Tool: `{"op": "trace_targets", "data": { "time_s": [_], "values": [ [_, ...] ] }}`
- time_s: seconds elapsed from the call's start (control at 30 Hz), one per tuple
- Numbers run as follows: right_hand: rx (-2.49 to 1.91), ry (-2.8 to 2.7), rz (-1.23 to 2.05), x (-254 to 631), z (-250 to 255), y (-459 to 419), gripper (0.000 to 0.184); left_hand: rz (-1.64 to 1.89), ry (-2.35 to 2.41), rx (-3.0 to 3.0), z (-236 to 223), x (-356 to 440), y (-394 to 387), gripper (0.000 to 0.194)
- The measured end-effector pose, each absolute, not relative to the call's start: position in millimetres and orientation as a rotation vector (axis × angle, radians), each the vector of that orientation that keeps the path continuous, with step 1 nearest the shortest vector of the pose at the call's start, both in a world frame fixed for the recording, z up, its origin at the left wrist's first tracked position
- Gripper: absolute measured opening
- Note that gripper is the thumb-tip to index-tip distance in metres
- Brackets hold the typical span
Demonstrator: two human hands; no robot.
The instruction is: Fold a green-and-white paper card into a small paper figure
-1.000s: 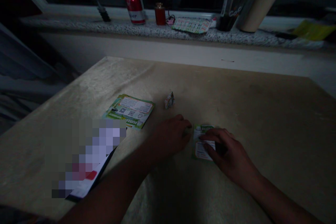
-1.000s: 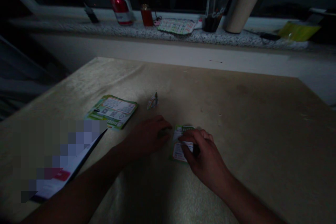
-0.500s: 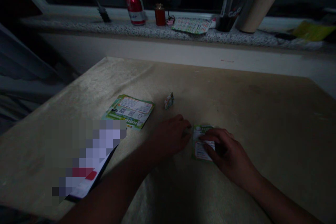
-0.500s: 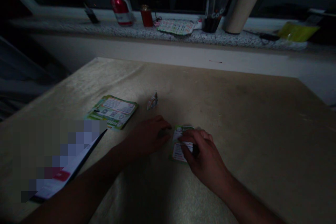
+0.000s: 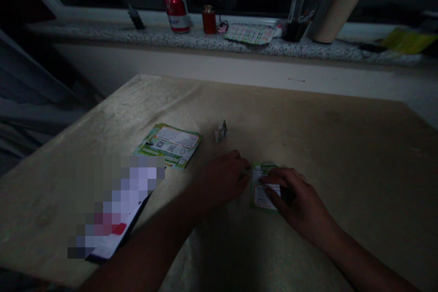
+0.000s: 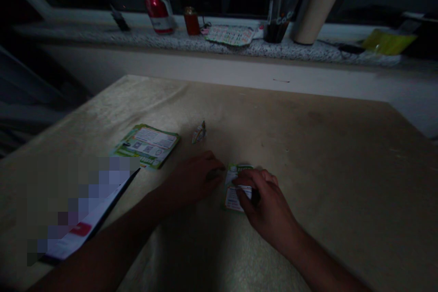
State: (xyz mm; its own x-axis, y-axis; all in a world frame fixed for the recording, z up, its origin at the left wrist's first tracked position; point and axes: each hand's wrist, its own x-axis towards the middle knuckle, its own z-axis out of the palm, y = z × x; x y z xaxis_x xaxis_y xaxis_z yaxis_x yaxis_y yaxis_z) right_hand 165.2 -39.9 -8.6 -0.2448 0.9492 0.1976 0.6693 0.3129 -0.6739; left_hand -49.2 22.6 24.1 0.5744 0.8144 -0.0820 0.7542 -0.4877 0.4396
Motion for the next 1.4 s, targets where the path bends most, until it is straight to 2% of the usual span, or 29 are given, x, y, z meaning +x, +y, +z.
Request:
{"op": "trace_targets", "data": {
  "time_s": [0.9, 1.23, 1.4],
  "values": [
    [-1.416, -2.013, 0.607, 166, -11, -39, 0.022, 0.192, 1.241, 2.415, 23, -46, 22, 0.021],
    [-1.406, -1.993, 0.63, 167, -15, -39, 0.027, 0.327, 1.101, 2.41, 14, -46, 17, 0.022],
    [-1.418, -2.006, 0.644, 167, -10, -39, 0.023, 0.336, 1.166, 2.4, 15, -44, 18, 0.019]
  ]
}}
